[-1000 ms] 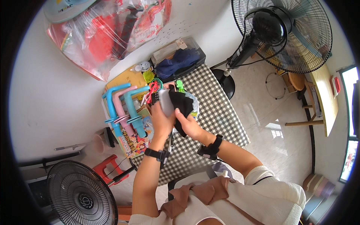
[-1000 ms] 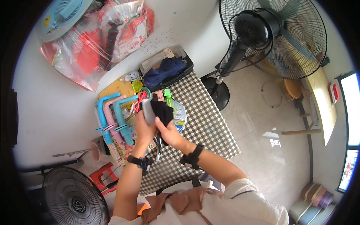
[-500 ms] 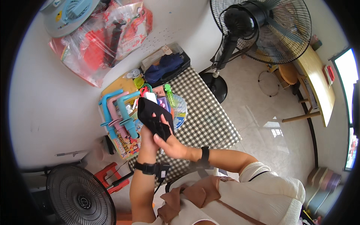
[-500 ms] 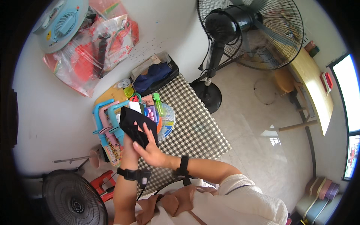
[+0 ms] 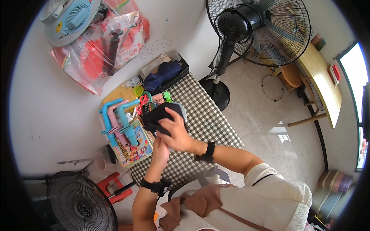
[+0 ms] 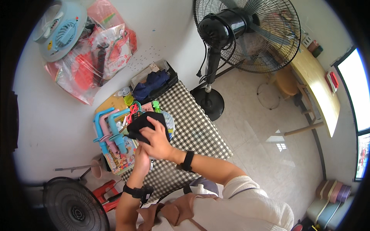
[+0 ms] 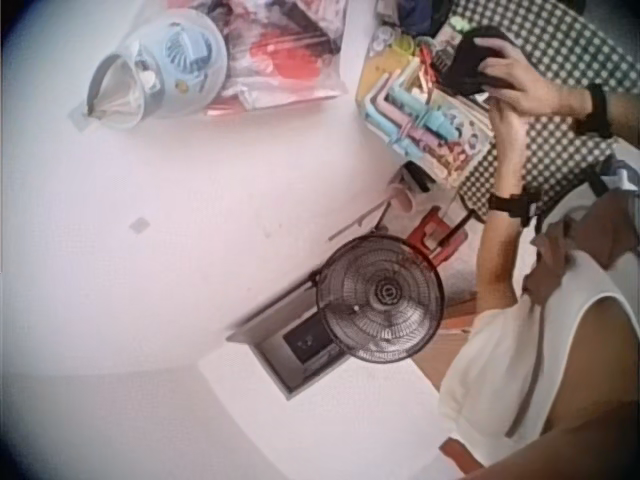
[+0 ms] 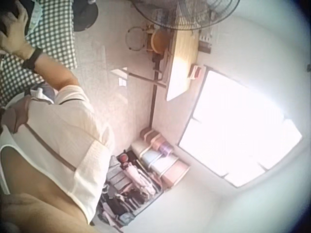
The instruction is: The person wipes various plastic components with a cloth and fits them into a black housing to assemble a cleaning appliance.
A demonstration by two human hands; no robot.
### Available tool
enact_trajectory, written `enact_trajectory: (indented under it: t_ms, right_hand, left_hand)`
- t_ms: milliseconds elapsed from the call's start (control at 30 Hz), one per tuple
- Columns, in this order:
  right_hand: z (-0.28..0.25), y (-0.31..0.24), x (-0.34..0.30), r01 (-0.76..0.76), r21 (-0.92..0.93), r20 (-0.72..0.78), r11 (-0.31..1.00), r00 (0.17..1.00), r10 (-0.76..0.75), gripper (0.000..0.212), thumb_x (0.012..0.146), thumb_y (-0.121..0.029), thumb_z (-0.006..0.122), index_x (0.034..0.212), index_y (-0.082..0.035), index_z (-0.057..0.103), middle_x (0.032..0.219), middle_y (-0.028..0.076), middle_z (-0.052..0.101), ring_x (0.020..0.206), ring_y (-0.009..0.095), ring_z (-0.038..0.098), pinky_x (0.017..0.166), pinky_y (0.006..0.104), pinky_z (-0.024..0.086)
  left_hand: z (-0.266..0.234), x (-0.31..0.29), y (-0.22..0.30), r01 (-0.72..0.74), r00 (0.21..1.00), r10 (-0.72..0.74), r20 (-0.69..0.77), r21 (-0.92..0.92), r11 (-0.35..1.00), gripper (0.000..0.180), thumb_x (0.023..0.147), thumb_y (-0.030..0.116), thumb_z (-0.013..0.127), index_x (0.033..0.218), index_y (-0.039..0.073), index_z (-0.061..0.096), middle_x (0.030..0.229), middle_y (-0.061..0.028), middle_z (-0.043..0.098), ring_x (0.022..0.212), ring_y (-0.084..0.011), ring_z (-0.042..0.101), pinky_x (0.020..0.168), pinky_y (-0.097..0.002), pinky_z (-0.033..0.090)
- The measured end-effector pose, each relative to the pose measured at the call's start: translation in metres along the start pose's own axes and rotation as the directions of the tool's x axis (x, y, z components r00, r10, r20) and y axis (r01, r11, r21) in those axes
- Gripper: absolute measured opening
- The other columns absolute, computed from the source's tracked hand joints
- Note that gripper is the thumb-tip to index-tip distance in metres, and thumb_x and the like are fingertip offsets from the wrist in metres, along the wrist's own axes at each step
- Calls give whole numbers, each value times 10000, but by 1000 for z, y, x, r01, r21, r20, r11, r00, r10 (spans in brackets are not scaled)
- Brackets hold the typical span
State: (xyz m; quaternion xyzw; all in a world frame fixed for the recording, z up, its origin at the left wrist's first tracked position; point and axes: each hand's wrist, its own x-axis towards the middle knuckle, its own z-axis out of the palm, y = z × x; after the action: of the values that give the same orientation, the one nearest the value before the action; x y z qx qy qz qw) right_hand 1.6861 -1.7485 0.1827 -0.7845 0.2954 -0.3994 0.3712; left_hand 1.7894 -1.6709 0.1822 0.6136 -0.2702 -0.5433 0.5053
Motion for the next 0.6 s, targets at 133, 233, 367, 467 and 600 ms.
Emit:
enact_trajectory:
  t_ms: [133,233,367,467,600]
  right_hand:
    - [-9,19,21,-137,6,83,991,987,136,235,790,-268,624,826,-39,662,903,89,633,1096,324,466,927,444,325]
    - [-12,21,10,84,-169,145,982,988,-59,268,793,-317,616,802,-58,682,867,78,637,1035,279,498,905,417,331]
    - [-21,26,-1,176,-139,180,974,972,-150,271,805,-323,613,780,-62,683,795,45,643,962,226,540,886,394,333]
    - [-41,47,9,-20,-115,364,993,929,61,312,849,-330,575,777,-40,664,788,85,635,913,257,577,885,394,363]
    - [-38,29,9,32,-112,461,993,887,24,402,885,-358,515,742,-10,655,737,122,619,831,288,597,899,396,363]
  left_hand:
    - [7,-10,17,46,998,-50,27,136,990,394,973,250,426,1246,-31,473,1124,-61,555,939,-99,530,793,-245,428]
    - [2,-2,14,46,999,-44,-11,178,983,332,928,191,525,1168,-32,471,1027,-51,561,877,-101,533,766,-253,434]
    - [3,1,2,-119,987,137,-88,183,976,364,858,113,629,1069,33,343,1000,-69,482,841,-105,522,711,-254,449]
    - [16,-11,17,-84,990,113,-84,289,954,458,835,97,660,998,88,233,1022,-76,385,887,-132,504,729,-268,453]
    - [6,5,-14,-342,915,403,21,569,748,463,828,132,668,1008,28,255,975,-111,402,828,-146,527,620,-260,433]
